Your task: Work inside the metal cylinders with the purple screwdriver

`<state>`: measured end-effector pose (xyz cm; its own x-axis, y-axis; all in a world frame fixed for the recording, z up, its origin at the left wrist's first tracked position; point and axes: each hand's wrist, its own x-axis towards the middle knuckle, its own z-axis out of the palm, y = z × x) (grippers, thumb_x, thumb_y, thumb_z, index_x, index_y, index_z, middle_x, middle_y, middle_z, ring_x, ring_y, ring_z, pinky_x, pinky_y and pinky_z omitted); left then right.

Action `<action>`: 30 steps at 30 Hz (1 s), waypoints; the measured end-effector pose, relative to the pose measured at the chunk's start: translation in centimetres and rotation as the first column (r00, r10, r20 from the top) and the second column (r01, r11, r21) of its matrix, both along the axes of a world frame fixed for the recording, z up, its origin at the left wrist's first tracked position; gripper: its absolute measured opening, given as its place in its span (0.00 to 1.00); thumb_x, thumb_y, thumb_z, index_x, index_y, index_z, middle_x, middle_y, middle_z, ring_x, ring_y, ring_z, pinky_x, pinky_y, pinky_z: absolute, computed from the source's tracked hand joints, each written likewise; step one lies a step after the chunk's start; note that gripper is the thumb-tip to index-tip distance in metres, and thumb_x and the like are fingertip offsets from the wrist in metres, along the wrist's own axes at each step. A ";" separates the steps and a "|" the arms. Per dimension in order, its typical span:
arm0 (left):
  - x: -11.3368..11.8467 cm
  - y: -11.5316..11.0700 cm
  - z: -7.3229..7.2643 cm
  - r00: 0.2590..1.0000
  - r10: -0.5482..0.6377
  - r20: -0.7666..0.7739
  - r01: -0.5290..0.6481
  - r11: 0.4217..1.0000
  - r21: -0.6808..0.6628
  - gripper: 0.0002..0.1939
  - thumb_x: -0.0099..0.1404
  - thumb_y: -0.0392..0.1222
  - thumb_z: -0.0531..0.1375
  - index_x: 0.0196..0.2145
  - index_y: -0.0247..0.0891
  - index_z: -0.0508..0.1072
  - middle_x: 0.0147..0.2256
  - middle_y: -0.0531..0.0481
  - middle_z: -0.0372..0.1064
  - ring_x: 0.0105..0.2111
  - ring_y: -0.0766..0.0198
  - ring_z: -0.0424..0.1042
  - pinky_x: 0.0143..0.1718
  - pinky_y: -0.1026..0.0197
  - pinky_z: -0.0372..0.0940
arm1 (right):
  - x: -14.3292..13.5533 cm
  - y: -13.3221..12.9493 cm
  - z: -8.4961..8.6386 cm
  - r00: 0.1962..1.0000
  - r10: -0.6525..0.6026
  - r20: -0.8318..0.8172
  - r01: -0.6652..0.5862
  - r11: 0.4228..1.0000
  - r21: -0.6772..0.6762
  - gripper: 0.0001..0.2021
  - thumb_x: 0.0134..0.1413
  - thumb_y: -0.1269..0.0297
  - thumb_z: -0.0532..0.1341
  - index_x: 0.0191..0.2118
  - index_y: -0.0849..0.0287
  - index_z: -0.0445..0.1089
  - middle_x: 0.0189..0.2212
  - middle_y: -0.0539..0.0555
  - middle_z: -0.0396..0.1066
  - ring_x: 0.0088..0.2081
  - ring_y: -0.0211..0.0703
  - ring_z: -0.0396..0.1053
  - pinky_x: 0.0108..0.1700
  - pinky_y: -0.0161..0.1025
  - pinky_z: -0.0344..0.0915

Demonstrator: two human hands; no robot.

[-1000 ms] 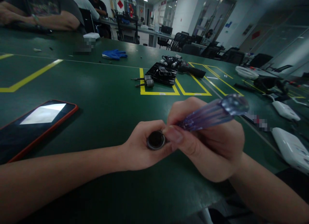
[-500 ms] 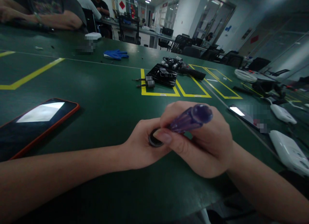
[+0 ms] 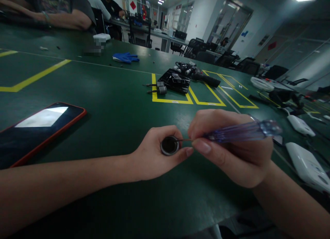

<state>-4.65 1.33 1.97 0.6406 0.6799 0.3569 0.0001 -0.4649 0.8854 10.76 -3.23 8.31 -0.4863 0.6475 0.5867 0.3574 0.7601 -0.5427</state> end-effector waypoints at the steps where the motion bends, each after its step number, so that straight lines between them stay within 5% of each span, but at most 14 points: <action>1: 0.0 0.0 0.0 1.000 0.002 -0.013 -0.001 1.000 0.004 0.10 0.55 0.43 0.59 0.25 0.33 0.65 0.21 0.54 0.63 0.21 0.70 0.62 0.22 0.68 0.60 | 0.1 -0.1 0.1 1.000 0.000 0.001 0.000 1.000 -0.009 0.03 0.52 0.72 0.55 0.33 0.60 0.64 0.25 0.52 0.66 0.27 0.38 0.63 0.29 0.38 0.63; 25: -0.1 0.0 -0.2 0.999 0.014 -0.039 -0.013 1.000 0.012 0.11 0.55 0.44 0.59 0.25 0.32 0.65 0.21 0.56 0.59 0.20 0.72 0.59 0.19 0.69 0.56 | 0.6 0.2 -0.2 0.996 0.083 -0.027 -0.084 0.996 -0.042 0.02 0.49 0.74 0.56 0.30 0.63 0.65 0.23 0.52 0.66 0.25 0.37 0.64 0.27 0.37 0.61; 30: -0.1 0.0 -0.2 0.998 0.004 -0.061 -0.004 1.000 0.001 0.11 0.55 0.45 0.59 0.25 0.33 0.65 0.21 0.55 0.61 0.20 0.71 0.59 0.20 0.69 0.57 | 0.4 -0.1 -0.3 0.997 0.009 -0.077 -0.015 0.996 -0.083 0.03 0.49 0.75 0.55 0.29 0.63 0.65 0.23 0.52 0.65 0.25 0.37 0.63 0.27 0.38 0.60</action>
<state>-4.78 1.34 1.77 0.6582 0.6823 0.3181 0.0559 -0.4657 0.8832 11.12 -3.32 8.01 -0.4505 0.6902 0.5663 0.3035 0.7149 -0.6299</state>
